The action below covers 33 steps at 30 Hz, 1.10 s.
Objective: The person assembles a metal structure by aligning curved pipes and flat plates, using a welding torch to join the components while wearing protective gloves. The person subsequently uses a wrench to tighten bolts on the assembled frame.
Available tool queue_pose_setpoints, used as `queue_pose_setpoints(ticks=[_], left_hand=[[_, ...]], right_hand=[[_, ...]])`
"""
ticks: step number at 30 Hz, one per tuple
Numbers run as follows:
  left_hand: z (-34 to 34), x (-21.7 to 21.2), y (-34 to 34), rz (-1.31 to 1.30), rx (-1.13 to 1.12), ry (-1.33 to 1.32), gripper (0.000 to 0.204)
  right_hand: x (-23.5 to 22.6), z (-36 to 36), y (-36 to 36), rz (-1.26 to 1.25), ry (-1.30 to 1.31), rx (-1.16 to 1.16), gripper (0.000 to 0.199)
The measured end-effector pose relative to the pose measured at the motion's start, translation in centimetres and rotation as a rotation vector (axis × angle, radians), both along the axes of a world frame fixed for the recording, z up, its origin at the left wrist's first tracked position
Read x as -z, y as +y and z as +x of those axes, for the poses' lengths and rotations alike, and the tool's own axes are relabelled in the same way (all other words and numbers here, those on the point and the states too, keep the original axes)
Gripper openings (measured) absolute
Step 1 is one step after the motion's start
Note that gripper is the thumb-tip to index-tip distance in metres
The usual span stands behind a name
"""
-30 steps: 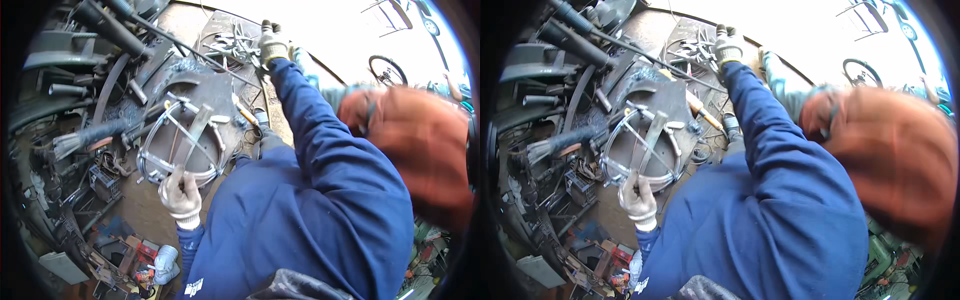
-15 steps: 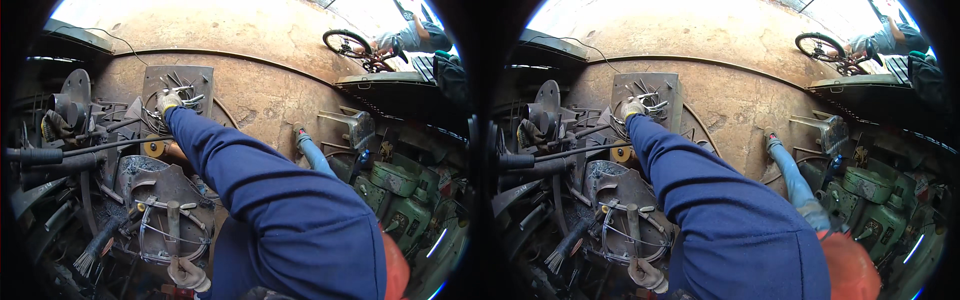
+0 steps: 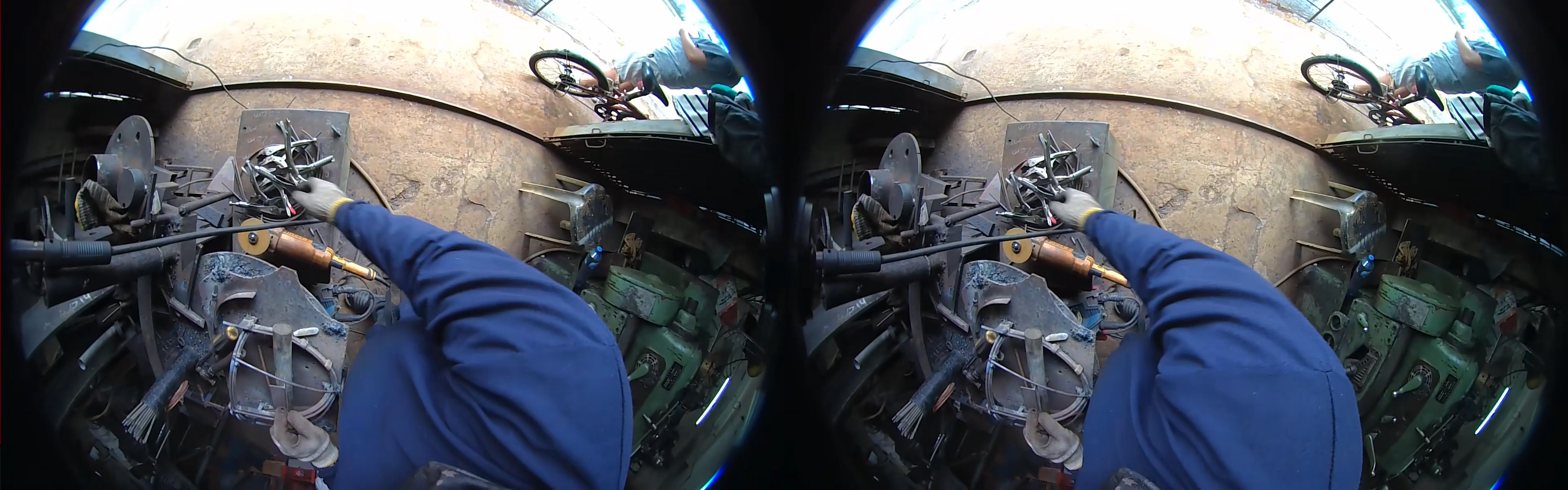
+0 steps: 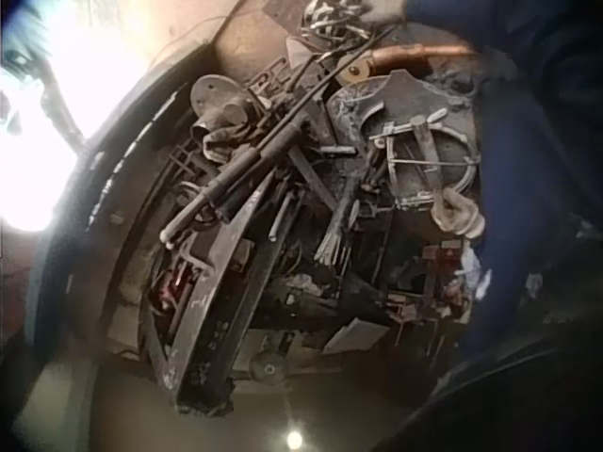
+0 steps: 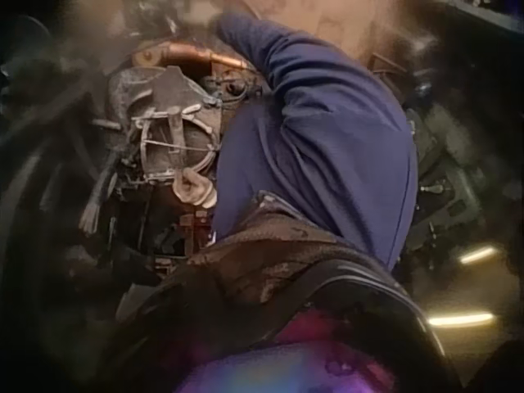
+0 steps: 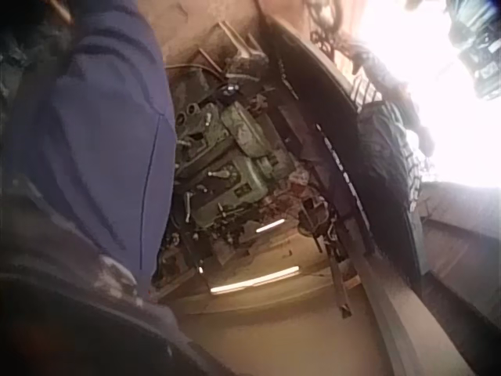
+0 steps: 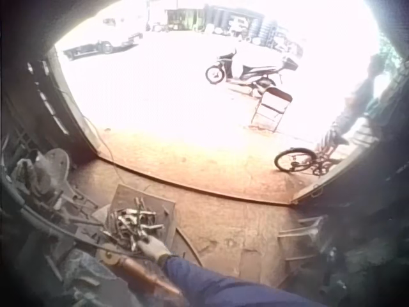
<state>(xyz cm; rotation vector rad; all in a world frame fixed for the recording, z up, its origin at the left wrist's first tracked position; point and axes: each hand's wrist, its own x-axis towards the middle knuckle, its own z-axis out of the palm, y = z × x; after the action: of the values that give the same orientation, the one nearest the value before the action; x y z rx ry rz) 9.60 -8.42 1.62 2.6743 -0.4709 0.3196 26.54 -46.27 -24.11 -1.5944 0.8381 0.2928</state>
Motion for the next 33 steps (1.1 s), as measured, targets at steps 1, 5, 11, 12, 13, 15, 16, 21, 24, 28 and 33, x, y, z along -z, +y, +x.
queue_pose_setpoints(ticks=[1,5,11,12,13,15,16,21,24,28,33], left_hand=[[0.5,0.0,-0.9,0.002,0.034,-0.049,0.011],[-0.1,0.5,-0.7,0.015,-0.004,-0.1,0.009],[0.1,1.9,0.3,-0.022,-0.071,-0.086,0.018],[0.5,1.1,0.0,-0.033,-0.042,-0.088,0.016],[0.2,1.3,0.4,-0.045,-0.063,-0.073,0.015],[0.6,0.3,-0.2,-0.006,0.004,-0.106,0.017],[0.3,0.2,0.0,-0.022,-0.005,-0.088,0.017],[-0.2,-0.1,1.1,-0.083,0.065,-0.046,0.02],[-0.2,0.2,1.9,-0.148,0.197,-0.083,0.022],[0.5,0.3,2.5,-0.223,0.428,-0.063,0.029],[0.1,-0.5,4.1,-0.144,0.489,0.006,0.033]], right_hand=[[0.2,-2.9,-0.5,-0.007,0.052,0.001,0.06],[2.6,-14.4,-2.4,-0.131,0.282,-0.037,0.05],[11.6,-31.2,-8.3,-0.46,0.543,-0.536,0.047],[12.6,-32.9,-9.6,-0.331,0.593,-0.484,0.046],[11.6,-33.2,-9.4,-0.367,0.538,-0.465,0.047],[9.4,-33.0,-9.5,-0.353,0.535,-0.539,0.048],[10.2,-33.3,-9.5,-0.33,0.508,-0.45,0.045],[10.9,-31.6,-7.0,-0.283,0.453,-0.369,0.053],[9.0,-30.3,-2.4,-0.286,0.339,-0.343,0.052],[7.4,-31.2,3.4,-0.038,0.195,-0.163,0.038],[4.1,-34.4,7.4,-0.111,0.22,-0.192,0.04]])
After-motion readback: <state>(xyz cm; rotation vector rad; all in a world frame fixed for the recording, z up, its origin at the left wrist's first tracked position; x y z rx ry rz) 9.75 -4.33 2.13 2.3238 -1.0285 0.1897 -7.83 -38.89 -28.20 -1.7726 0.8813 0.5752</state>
